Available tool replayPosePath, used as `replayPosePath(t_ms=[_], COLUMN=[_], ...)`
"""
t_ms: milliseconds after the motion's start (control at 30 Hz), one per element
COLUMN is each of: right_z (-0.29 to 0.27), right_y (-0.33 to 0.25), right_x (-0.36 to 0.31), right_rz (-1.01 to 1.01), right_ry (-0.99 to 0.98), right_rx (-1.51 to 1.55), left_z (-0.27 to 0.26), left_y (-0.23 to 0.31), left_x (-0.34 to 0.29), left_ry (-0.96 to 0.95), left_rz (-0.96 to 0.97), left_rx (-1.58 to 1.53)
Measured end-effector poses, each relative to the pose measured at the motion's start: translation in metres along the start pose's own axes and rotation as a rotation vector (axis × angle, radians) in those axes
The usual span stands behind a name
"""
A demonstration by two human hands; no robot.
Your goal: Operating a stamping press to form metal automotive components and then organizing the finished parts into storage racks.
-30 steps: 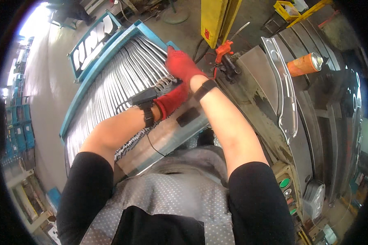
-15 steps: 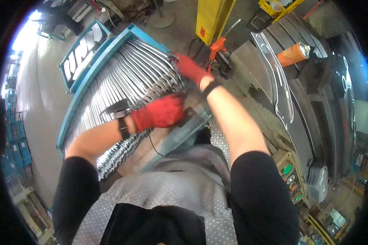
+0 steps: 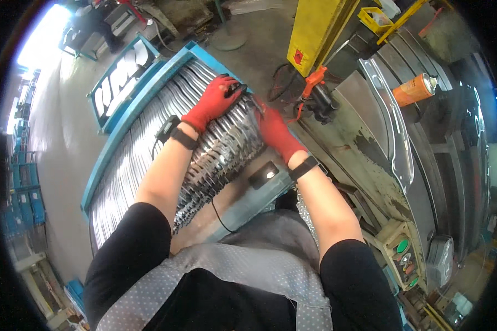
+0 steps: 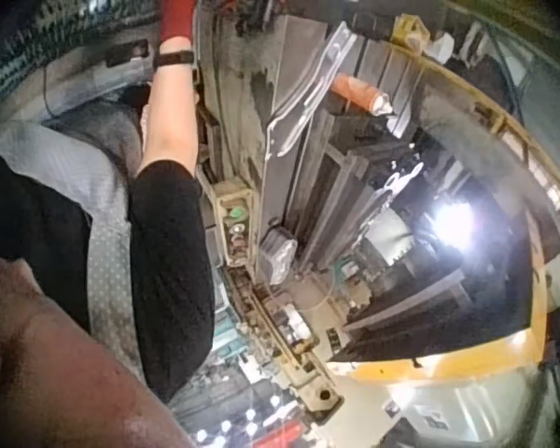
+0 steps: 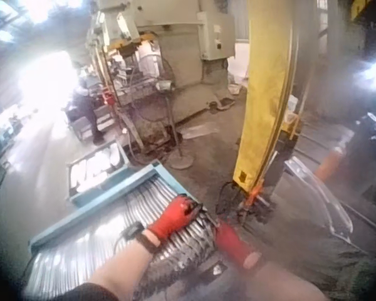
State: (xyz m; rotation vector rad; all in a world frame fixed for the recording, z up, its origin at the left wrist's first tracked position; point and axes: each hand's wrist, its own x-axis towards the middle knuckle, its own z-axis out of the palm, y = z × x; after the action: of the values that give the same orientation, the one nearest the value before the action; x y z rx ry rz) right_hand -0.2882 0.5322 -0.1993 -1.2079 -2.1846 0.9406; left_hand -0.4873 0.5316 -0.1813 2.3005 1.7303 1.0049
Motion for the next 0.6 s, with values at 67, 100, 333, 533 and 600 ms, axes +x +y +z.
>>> replayPosePath(t_ms=[67,100,333,533,600], right_z=[0.001,0.003,-0.019,-0.005,0.003], right_y=[0.013,0.007,-0.01,-0.002,-0.001], right_x=[0.0,-0.001,0.002,0.025,0.019], right_rz=[-0.165,-0.158,0.038,-0.026,-0.036], right_ry=[0.101,0.092,-0.102,-0.129,-0.107], right_rx=[0.22,0.226,0.205,0.39,0.383], left_z=[-0.01,-0.018,-0.02,-0.023,-0.012], left_y=[0.018,0.014,0.02,-0.008,-0.006], left_x=[0.01,0.012,0.024,0.038,0.021], left_ry=[-0.048,-0.159,-0.25,-0.497,-0.114], left_rz=[-0.036,-0.144,-0.212,-0.367,-0.096], left_rx=[0.001,-0.1,-0.004,-0.03,-0.037])
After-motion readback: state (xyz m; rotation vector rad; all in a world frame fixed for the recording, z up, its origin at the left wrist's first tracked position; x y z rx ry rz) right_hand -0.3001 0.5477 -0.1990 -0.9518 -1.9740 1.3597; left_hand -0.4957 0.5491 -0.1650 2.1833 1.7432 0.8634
